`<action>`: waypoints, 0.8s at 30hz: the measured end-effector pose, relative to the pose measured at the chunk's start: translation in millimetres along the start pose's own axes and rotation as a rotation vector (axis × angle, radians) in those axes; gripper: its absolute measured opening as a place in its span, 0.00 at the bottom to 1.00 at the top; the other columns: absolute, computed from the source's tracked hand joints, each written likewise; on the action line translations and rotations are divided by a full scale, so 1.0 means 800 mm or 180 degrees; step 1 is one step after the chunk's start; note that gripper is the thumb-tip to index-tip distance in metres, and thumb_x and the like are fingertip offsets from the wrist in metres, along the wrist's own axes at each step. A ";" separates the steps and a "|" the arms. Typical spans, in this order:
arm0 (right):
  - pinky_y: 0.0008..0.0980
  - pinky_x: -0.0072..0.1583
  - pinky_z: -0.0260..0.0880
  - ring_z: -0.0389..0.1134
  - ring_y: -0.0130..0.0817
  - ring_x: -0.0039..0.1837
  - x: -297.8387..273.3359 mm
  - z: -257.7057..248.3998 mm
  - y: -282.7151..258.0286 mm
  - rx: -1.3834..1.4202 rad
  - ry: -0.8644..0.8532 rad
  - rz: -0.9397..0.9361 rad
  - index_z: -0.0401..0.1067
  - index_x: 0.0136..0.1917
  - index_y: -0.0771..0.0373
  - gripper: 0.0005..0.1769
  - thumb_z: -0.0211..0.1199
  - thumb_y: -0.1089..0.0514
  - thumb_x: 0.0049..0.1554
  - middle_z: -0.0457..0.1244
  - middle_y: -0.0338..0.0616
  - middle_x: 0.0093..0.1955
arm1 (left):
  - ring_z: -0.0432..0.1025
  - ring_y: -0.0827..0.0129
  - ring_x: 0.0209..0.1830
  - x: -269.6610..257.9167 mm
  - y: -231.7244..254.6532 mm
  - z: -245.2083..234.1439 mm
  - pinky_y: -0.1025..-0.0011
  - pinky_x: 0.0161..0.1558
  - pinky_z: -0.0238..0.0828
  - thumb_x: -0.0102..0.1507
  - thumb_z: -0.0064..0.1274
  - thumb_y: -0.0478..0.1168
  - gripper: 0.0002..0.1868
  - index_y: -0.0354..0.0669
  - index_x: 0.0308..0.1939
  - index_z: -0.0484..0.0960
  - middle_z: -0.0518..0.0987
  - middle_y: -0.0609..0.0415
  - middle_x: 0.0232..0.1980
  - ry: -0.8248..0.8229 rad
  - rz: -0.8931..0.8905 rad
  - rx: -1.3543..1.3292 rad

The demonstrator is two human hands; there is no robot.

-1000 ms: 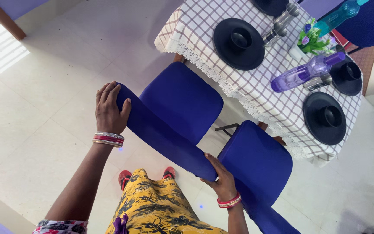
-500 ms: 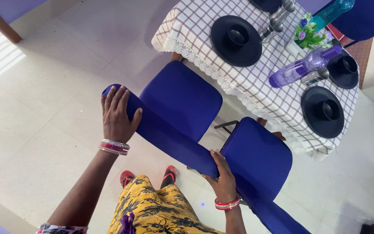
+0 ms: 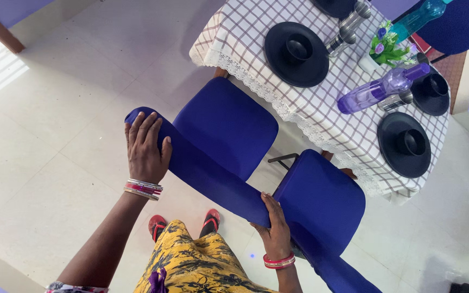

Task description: The person places water bottles on a table, moves plates and cups, and then arranges blue chairs around the table.

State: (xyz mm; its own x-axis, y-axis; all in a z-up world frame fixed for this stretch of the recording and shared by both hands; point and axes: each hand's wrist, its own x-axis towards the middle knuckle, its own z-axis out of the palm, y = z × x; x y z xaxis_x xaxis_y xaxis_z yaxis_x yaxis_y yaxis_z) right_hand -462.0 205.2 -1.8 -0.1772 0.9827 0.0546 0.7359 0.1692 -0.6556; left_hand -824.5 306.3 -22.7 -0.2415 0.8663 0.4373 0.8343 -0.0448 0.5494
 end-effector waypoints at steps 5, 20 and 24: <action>0.46 0.73 0.61 0.55 0.47 0.78 0.002 -0.004 0.002 -0.0226 -0.0054 -0.0106 0.58 0.76 0.54 0.48 0.70 0.42 0.46 0.59 0.45 0.76 | 0.54 0.46 0.80 -0.001 0.005 -0.003 0.45 0.79 0.37 0.67 0.52 0.48 0.31 0.31 0.68 0.74 0.70 0.39 0.73 0.0021 0.0057 -0.0008; 0.50 0.77 0.55 0.57 0.47 0.79 -0.002 0.020 -0.014 -0.0227 0.0216 -0.0253 0.60 0.76 0.58 0.44 0.68 0.43 0.52 0.60 0.48 0.76 | 0.55 0.49 0.81 0.010 -0.014 -0.008 0.45 0.82 0.37 0.71 0.45 0.44 0.24 0.34 0.66 0.77 0.73 0.42 0.72 0.0034 0.0047 -0.0112; 0.49 0.77 0.58 0.58 0.48 0.78 -0.001 0.015 -0.012 -0.0055 0.0240 -0.0427 0.59 0.77 0.58 0.44 0.66 0.41 0.53 0.60 0.48 0.75 | 0.56 0.48 0.81 0.006 -0.012 -0.009 0.45 0.81 0.37 0.71 0.45 0.46 0.24 0.33 0.65 0.77 0.73 0.41 0.72 -0.0007 0.0045 -0.0120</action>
State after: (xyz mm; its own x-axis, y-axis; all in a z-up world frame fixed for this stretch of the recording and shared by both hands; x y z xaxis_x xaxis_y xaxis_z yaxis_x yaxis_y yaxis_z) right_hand -476.8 201.6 -4.2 -0.2256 0.9539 0.1978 0.7201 0.3000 -0.6256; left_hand -837.5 307.5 -20.6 -0.2287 0.8666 0.4435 0.8184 -0.0756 0.5697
